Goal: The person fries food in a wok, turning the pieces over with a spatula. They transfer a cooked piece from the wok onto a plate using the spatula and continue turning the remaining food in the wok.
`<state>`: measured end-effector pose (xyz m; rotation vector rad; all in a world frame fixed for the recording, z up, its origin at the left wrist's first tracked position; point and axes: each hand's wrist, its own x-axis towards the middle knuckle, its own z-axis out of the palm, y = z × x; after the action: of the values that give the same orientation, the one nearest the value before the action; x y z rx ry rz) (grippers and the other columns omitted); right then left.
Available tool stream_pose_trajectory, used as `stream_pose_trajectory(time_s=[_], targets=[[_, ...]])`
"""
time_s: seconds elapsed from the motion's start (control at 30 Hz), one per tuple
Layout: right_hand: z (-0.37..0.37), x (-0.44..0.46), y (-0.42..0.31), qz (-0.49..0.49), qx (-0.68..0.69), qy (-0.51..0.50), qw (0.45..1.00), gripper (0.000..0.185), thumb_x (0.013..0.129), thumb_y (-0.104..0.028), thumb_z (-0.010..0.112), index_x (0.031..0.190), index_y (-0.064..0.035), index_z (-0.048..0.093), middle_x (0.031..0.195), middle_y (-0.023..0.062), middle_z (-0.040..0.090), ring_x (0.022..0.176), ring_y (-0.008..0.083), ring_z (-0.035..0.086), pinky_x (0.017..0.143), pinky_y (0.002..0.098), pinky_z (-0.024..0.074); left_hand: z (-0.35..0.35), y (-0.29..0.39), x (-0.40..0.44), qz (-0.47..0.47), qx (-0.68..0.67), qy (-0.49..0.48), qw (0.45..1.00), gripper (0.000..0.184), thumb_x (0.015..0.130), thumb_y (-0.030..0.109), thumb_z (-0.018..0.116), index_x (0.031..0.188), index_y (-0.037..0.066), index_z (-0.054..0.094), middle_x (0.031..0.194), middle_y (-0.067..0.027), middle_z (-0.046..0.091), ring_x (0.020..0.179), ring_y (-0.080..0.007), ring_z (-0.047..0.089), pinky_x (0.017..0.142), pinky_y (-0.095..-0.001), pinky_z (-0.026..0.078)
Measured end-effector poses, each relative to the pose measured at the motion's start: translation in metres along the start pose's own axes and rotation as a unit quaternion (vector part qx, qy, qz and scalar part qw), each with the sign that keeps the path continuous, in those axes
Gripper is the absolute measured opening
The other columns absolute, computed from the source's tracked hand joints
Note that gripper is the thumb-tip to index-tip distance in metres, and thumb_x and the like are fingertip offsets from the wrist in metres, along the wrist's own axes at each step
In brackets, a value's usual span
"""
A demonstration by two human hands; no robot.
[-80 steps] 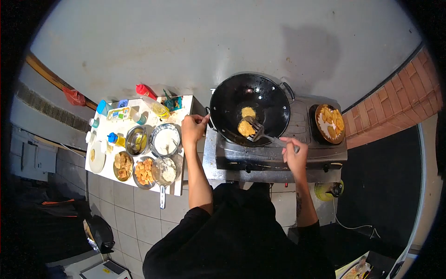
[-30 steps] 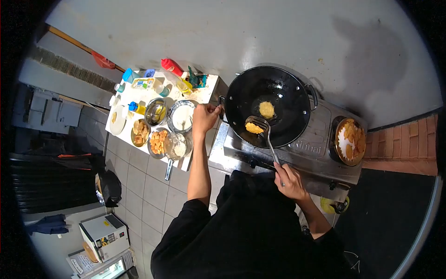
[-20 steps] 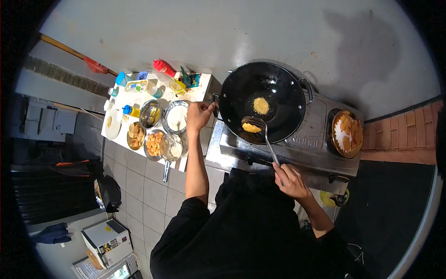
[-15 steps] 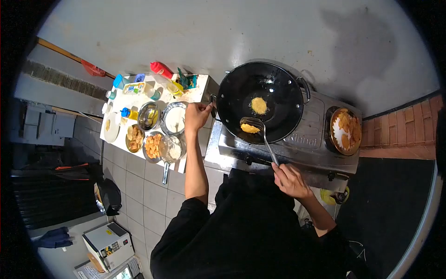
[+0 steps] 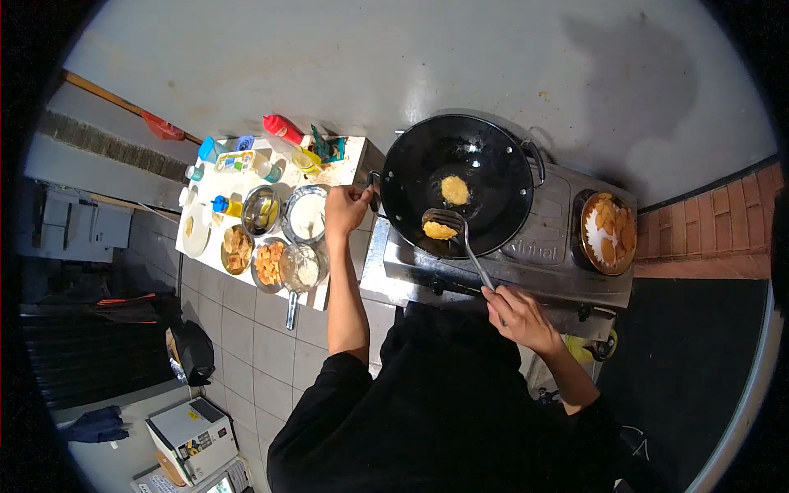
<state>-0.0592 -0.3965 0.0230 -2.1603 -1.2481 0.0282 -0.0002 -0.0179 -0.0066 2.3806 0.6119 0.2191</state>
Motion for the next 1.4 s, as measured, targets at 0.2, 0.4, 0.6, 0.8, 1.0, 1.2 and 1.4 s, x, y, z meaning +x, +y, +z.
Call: stream_pose_trajectory(time_s=[0.2, 0.4, 0.6, 0.8, 1.0, 1.2, 1.4], targets=[[-0.005, 0.006, 0.010, 0.056, 0.068, 0.036, 0.995, 0.030, 0.083, 0.001, 0.063, 0.112, 0.0038, 0.061, 0.085, 0.0138, 0.060, 0.065, 0.0234, 0.062, 0.060, 0.0348, 0.0520, 0.004, -0.003, 0.000, 0.020, -0.028, 0.026, 0.999, 0.035, 0.080, 0.028, 0.072, 0.069, -0.004, 0.065, 0.048, -0.0113, 0.047, 0.044, -0.0192, 0.040, 0.048, -0.0366, 0.037], [0.000, 0.012, 0.036, 0.279, 0.291, 0.182, 0.897, 0.019, 0.092, -0.002, 0.052, 0.102, 0.0030, 0.067, 0.069, 0.0072, 0.062, 0.059, 0.0095, 0.061, 0.052, 0.0254, 0.0446, 0.005, -0.007, 0.001, 0.005, -0.034, 0.025, 0.999, 0.034, 0.081, 0.028, 0.073, 0.072, -0.004, 0.068, 0.048, -0.0099, 0.048, 0.044, -0.0159, 0.041, 0.048, -0.0351, 0.038], [-0.028, 0.015, 0.055, 0.336, 0.354, 0.264, 0.832, 0.029, 0.099, -0.011, 0.045, 0.101, 0.0078, 0.066, 0.063, 0.0068, 0.059, 0.049, 0.0102, 0.056, 0.051, 0.0249, 0.0441, 0.001, 0.001, -0.005, -0.002, -0.039, 0.025, 0.999, 0.035, 0.082, 0.029, 0.072, 0.075, -0.005, 0.069, 0.050, -0.0094, 0.053, 0.045, -0.0136, 0.045, 0.048, -0.0331, 0.039], [-0.071, -0.006, 0.058, 0.348, 0.372, 0.363, 0.780, 0.031, 0.095, -0.009, 0.042, 0.098, 0.0108, 0.065, 0.061, 0.0117, 0.058, 0.044, 0.0132, 0.051, 0.048, 0.0273, 0.0442, 0.001, 0.000, -0.005, 0.012, -0.017, 0.029, 0.999, 0.036, 0.084, 0.031, 0.072, 0.079, -0.005, 0.071, 0.052, -0.0092, 0.056, 0.048, -0.0125, 0.048, 0.051, -0.0323, 0.041], [-0.119, -0.072, 0.057, 0.379, 0.273, 0.514, 0.720, 0.034, 0.099, -0.020, 0.051, 0.096, 0.0101, 0.065, 0.063, 0.0108, 0.058, 0.042, 0.0128, 0.049, 0.042, 0.0250, 0.0414, 0.008, -0.025, 0.004, 0.065, -0.051, 0.028, 0.996, 0.037, 0.086, 0.032, 0.071, 0.082, -0.005, 0.070, 0.058, -0.0098, 0.062, 0.054, -0.0104, 0.052, 0.054, -0.0310, 0.043], [-0.151, -0.140, 0.065, 0.400, 0.120, 0.523, 0.743, 0.028, 0.099, -0.017, 0.049, 0.099, 0.0047, 0.068, 0.067, 0.0059, 0.059, 0.051, 0.0096, 0.055, 0.047, 0.0240, 0.0429, 0.004, -0.013, 0.003, 0.097, -0.048, 0.018, 0.994, 0.042, 0.092, 0.030, 0.065, 0.072, -0.007, 0.059, 0.055, 0.0000, 0.046, 0.056, -0.0073, 0.037, 0.049, -0.0292, 0.031], [-0.147, -0.163, 0.092, 0.431, 0.013, 0.464, 0.774, 0.024, 0.099, -0.014, 0.050, 0.103, 0.0027, 0.067, 0.069, 0.0057, 0.059, 0.054, 0.0092, 0.056, 0.048, 0.0255, 0.0429, 0.005, -0.003, -0.001, 0.044, -0.018, 0.036, 0.998, 0.037, 0.092, 0.029, 0.065, 0.092, -0.008, 0.069, 0.069, -0.0072, 0.066, 0.066, -0.0089, 0.052, 0.062, -0.0288, 0.044]])
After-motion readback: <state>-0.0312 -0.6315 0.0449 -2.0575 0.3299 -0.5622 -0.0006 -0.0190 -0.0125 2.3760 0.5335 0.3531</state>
